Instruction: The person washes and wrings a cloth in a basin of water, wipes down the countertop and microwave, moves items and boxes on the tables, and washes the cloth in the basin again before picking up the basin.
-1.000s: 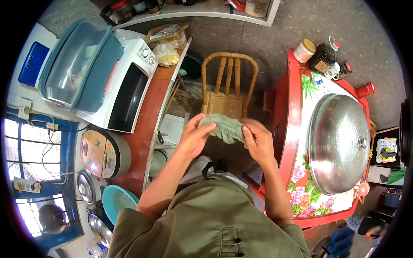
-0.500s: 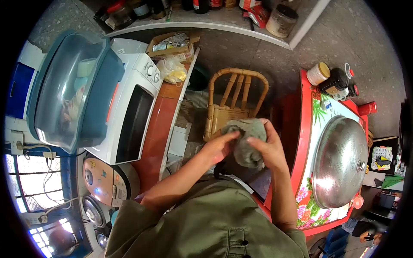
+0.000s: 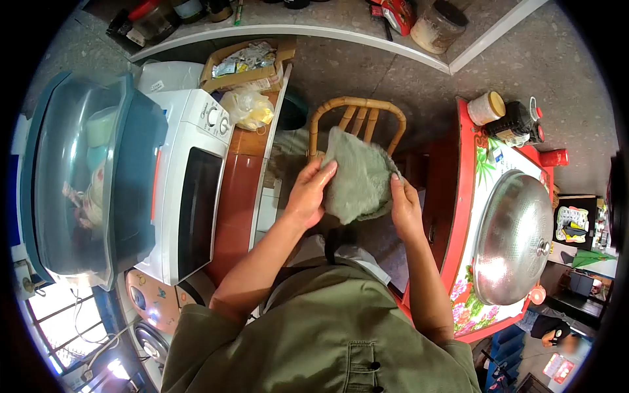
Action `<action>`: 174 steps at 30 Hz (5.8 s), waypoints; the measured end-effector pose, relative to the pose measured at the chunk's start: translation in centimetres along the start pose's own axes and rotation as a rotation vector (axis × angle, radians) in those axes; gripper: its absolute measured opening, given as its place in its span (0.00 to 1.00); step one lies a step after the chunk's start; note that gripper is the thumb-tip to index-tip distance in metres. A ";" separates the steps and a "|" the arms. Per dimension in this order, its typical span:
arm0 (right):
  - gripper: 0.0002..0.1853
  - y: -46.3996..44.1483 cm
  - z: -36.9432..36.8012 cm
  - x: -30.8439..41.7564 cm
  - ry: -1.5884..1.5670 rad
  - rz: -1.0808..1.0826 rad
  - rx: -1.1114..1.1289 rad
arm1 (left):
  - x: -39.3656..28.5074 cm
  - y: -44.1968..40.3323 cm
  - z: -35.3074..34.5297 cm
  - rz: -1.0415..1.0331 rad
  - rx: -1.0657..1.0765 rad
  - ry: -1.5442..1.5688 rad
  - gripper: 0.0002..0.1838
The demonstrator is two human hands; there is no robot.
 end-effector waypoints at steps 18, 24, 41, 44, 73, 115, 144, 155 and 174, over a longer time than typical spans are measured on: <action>0.19 -7.8 1.6 -5.3 -0.826 -0.314 0.205 | -0.4 -4.9 -8.7 -0.122 0.476 -1.441 0.20; 0.24 -9.4 5.1 -3.8 -1.260 -0.379 0.333 | -11.6 -7.8 8.2 -0.499 -0.800 -1.760 0.40; 0.27 -0.9 7.7 -5.7 -1.306 -0.084 -0.024 | -18.4 -13.1 18.7 -0.477 -0.721 -0.958 0.16; 0.27 -0.6 6.8 -6.4 -1.285 -0.096 -0.063 | -18.6 -12.0 17.7 -0.535 -0.697 -0.851 0.17; 0.30 7.5 14.9 -8.9 -1.466 0.130 -0.220 | 18.0 -14.3 -25.2 0.196 0.706 -0.578 0.15; 0.46 8.7 5.0 -9.2 -1.230 0.107 -0.233 | -18.9 -23.4 20.7 -0.248 -0.470 -0.396 0.20; 0.26 15.5 11.8 -17.6 -1.186 -0.303 -0.390 | 12.3 0.9 -10.2 0.406 0.220 -0.848 0.17; 0.35 29.5 16.1 -17.7 -1.346 0.361 -0.955 | 31.7 3.5 -18.8 0.514 0.893 -0.962 0.12; 0.29 19.1 13.2 -12.4 -1.364 -0.039 -0.501 | 14.0 -10.1 -10.1 -0.139 0.814 -1.552 0.16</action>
Point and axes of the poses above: each hand's wrist, its own y-axis away from the middle knuckle, its own z-axis out of the back of the hand, x = y × z, the point moved 4 cm from there along -y, towards the middle knuckle, and after that the axes turned 9 degrees about x, right-handed, at the moved point
